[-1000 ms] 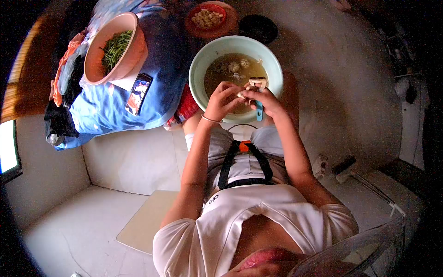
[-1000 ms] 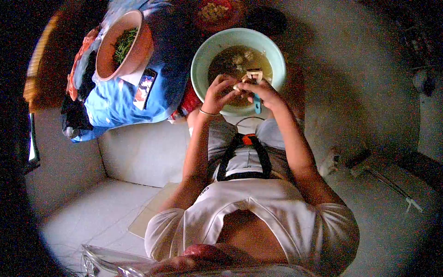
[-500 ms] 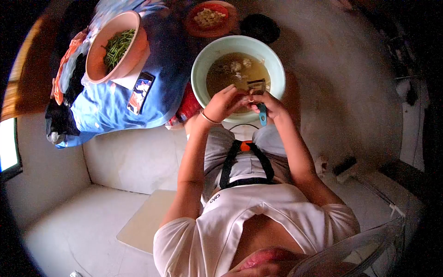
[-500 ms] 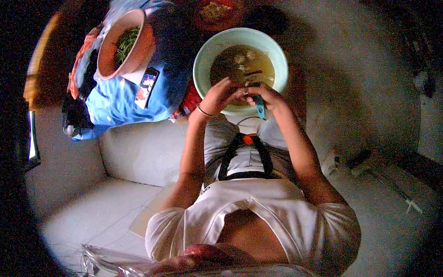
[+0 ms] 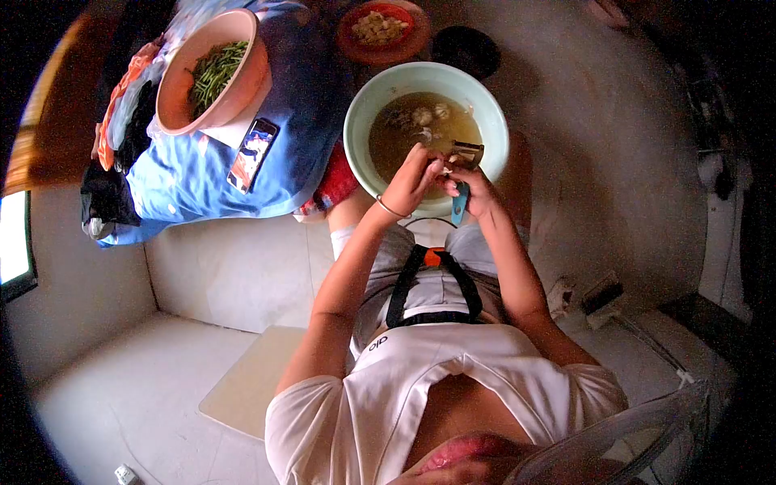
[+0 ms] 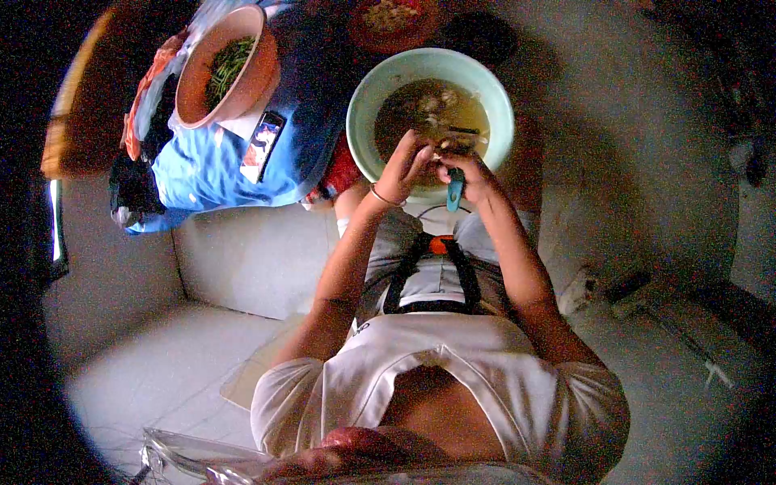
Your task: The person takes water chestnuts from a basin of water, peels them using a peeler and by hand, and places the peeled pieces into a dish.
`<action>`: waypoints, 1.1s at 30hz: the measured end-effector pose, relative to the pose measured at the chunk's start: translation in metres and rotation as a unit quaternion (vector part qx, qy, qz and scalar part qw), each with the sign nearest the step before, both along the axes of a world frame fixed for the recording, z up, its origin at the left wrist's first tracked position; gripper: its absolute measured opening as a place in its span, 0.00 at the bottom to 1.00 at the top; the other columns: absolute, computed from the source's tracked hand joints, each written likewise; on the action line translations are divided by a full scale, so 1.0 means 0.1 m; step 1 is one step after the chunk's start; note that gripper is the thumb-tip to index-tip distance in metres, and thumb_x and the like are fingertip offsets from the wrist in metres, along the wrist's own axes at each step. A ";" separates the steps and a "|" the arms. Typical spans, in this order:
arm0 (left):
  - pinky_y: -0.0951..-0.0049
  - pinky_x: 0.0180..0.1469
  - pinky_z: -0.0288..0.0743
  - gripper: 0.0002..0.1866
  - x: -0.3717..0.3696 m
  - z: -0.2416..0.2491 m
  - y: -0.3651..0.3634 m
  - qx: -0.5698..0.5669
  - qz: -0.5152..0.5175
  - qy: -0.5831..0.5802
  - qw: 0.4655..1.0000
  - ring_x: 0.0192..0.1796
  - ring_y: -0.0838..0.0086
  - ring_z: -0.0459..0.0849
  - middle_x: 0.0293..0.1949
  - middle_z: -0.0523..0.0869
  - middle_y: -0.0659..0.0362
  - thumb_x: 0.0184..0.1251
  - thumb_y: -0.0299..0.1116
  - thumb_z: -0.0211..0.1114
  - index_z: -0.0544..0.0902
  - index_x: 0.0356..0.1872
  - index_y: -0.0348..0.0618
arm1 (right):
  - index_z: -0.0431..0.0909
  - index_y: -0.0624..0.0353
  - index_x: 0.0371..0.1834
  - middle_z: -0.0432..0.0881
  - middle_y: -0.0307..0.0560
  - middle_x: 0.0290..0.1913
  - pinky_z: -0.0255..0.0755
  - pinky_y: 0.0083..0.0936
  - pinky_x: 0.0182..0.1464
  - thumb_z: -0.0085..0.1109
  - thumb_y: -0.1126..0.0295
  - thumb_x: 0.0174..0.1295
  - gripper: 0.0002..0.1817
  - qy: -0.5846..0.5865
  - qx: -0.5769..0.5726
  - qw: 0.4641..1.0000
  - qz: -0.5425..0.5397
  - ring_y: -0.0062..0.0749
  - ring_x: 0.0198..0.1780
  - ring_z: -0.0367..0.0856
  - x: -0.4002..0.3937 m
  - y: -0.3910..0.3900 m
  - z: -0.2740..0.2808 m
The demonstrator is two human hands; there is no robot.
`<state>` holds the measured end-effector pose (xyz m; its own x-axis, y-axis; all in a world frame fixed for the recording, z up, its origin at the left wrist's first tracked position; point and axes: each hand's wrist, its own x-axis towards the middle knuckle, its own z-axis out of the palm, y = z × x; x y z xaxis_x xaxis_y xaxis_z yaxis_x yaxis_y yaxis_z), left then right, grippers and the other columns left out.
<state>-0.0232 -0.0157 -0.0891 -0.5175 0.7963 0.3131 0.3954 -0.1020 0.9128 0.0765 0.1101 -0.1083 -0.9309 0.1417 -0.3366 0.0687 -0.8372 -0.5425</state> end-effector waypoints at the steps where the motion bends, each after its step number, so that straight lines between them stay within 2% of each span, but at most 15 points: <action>1: 0.72 0.39 0.66 0.09 0.01 0.02 0.01 0.000 0.002 0.000 1.000 0.34 0.62 0.71 0.33 0.69 0.50 0.64 0.30 0.48 0.70 0.39 0.35 | 0.70 0.58 0.36 0.75 0.40 0.28 0.63 0.17 0.20 0.58 0.74 0.50 0.11 0.000 0.000 1.000 0.002 0.22 0.20 0.70 -0.02 -0.02 0.04; 4: 0.73 0.37 0.66 0.10 0.03 0.02 0.04 0.025 0.042 -0.025 0.998 0.31 0.67 0.70 0.29 0.69 0.53 0.66 0.32 0.46 0.69 0.37 0.34 | 0.71 0.58 0.35 0.75 0.40 0.26 0.64 0.17 0.20 0.58 0.74 0.50 0.10 -0.054 0.021 0.998 -0.022 0.22 0.19 0.70 -0.08 -0.10 0.14; 6: 0.75 0.34 0.66 0.13 0.04 -0.06 0.05 -0.007 0.112 -0.148 0.983 0.28 0.72 0.67 0.24 0.68 0.56 0.67 0.35 0.44 0.69 0.33 0.35 | 0.71 0.58 0.34 0.76 0.40 0.24 0.65 0.18 0.21 0.59 0.73 0.50 0.10 -0.070 0.105 0.992 -0.004 0.22 0.19 0.71 -0.11 -0.14 0.14; 11: 0.81 0.26 0.62 0.17 0.04 -0.11 0.11 0.051 0.162 -0.296 0.940 0.23 0.78 0.66 0.21 0.69 0.63 0.67 0.42 0.45 0.70 0.28 0.39 | 0.70 0.57 0.32 0.75 0.40 0.26 0.65 0.17 0.22 0.59 0.70 0.51 0.09 -0.045 0.147 0.987 0.034 0.21 0.22 0.72 -0.14 -0.17 0.20; 13: 0.82 0.22 0.61 0.17 -0.01 -0.06 0.06 0.040 0.150 -0.545 0.824 0.20 0.79 0.68 0.22 0.72 0.64 0.66 0.45 0.46 0.72 0.28 0.41 | 0.69 0.58 0.34 0.76 0.43 0.26 0.66 0.18 0.23 0.59 0.69 0.51 0.10 0.015 0.149 0.988 0.028 0.23 0.23 0.72 -0.16 -0.18 0.24; 14: 0.79 0.18 0.60 0.15 -0.09 -0.17 0.04 0.094 0.067 -0.580 0.806 0.24 0.75 0.74 0.31 0.77 0.60 0.63 0.44 0.49 0.74 0.36 0.42 | 0.69 0.59 0.36 0.76 0.46 0.27 0.66 0.18 0.24 0.58 0.69 0.51 0.11 0.018 0.137 0.990 0.029 0.24 0.25 0.73 -0.16 -0.18 0.25; 17: 0.80 0.19 0.62 0.15 -0.14 -0.14 -0.02 0.133 0.029 -0.621 0.772 0.25 0.74 0.74 0.33 0.76 0.59 0.63 0.43 0.49 0.73 0.39 0.43 | 0.70 0.59 0.35 0.76 0.47 0.29 0.66 0.17 0.25 0.57 0.68 0.51 0.11 0.018 0.108 0.994 -0.023 0.24 0.25 0.73 -0.17 -0.19 0.25; 19: 0.82 0.21 0.63 0.16 -0.17 -0.24 -0.07 0.173 -0.009 -0.614 0.770 0.27 0.75 0.74 0.35 0.76 0.59 0.62 0.43 0.49 0.71 0.44 0.43 | 0.71 0.59 0.34 0.76 0.45 0.28 0.65 0.17 0.24 0.57 0.68 0.51 0.10 -0.018 0.112 0.993 -0.018 0.23 0.24 0.72 -0.16 -0.17 0.24; 21: 0.81 0.26 0.66 0.17 -0.13 -0.07 -0.17 0.040 0.017 -0.449 0.892 0.29 0.77 0.73 0.36 0.75 0.59 0.62 0.39 0.52 0.69 0.48 0.42 | 0.72 0.58 0.33 0.76 0.44 0.27 0.65 0.17 0.24 0.57 0.68 0.51 0.09 -0.056 0.115 0.992 -0.012 0.23 0.23 0.71 -0.16 -0.13 0.19; 22: 0.81 0.27 0.66 0.15 -0.09 -0.04 -0.18 0.022 0.016 -0.331 0.943 0.27 0.78 0.72 0.30 0.74 0.61 0.58 0.32 0.56 0.71 0.47 0.41 | 0.71 0.58 0.34 0.76 0.42 0.26 0.64 0.16 0.22 0.57 0.68 0.52 0.09 -0.081 0.099 0.992 -0.005 0.22 0.22 0.71 -0.15 -0.11 0.14; 23: 0.81 0.27 0.66 0.15 -0.10 -0.03 -0.15 0.022 0.016 -0.331 0.943 0.27 0.78 0.72 0.30 0.74 0.61 0.58 0.32 0.56 0.71 0.47 0.41 | 0.70 0.57 0.35 0.75 0.41 0.24 0.63 0.16 0.21 0.58 0.68 0.52 0.10 -0.106 0.083 0.991 0.004 0.21 0.20 0.71 -0.14 -0.10 0.09; 25: 0.80 0.30 0.68 0.12 -0.11 0.01 -0.12 0.011 0.026 -0.004 1.000 0.29 0.77 0.74 0.29 0.74 0.59 0.55 0.30 0.60 0.75 0.41 0.39 | 0.70 0.56 0.35 0.75 0.39 0.24 0.62 0.15 0.20 0.57 0.68 0.52 0.09 -0.087 0.052 0.995 0.018 0.20 0.20 0.69 -0.13 -0.10 0.02; 26: 0.77 0.32 0.69 0.08 -0.08 0.05 -0.12 -0.013 0.043 -0.045 0.998 0.31 0.73 0.75 0.28 0.74 0.57 0.54 0.29 0.60 0.77 0.35 0.37 | 0.70 0.56 0.35 0.74 0.38 0.24 0.60 0.14 0.19 0.57 0.69 0.52 0.09 -0.067 0.021 0.997 0.030 0.20 0.19 0.68 -0.13 -0.10 0.01; 29: 0.75 0.31 0.69 0.08 -0.04 0.06 -0.12 -0.009 0.078 0.051 0.996 0.30 0.68 0.75 0.28 0.73 0.55 0.55 0.28 0.59 0.77 0.35 0.38 | 0.70 0.56 0.34 0.73 0.37 0.24 0.60 0.14 0.19 0.56 0.70 0.52 0.08 -0.055 0.027 0.998 -0.012 0.19 0.19 0.67 -0.14 -0.16 0.03; 33: 0.73 0.33 0.67 0.07 0.04 0.09 -0.09 -0.027 0.123 0.056 0.991 0.29 0.63 0.72 0.27 0.73 0.52 0.55 0.26 0.57 0.77 0.34 0.35 | 0.70 0.55 0.34 0.72 0.36 0.24 0.59 0.14 0.19 0.55 0.72 0.51 0.07 -0.065 -0.007 0.997 -0.040 0.18 0.20 0.67 -0.15 -0.22 0.07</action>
<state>-0.0194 -0.0252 -0.0803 -0.6621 0.6680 0.3398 0.5008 0.0570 0.8637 0.0618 0.0885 -0.1017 -0.8656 0.2073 -0.4559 0.0708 -0.8505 -0.5211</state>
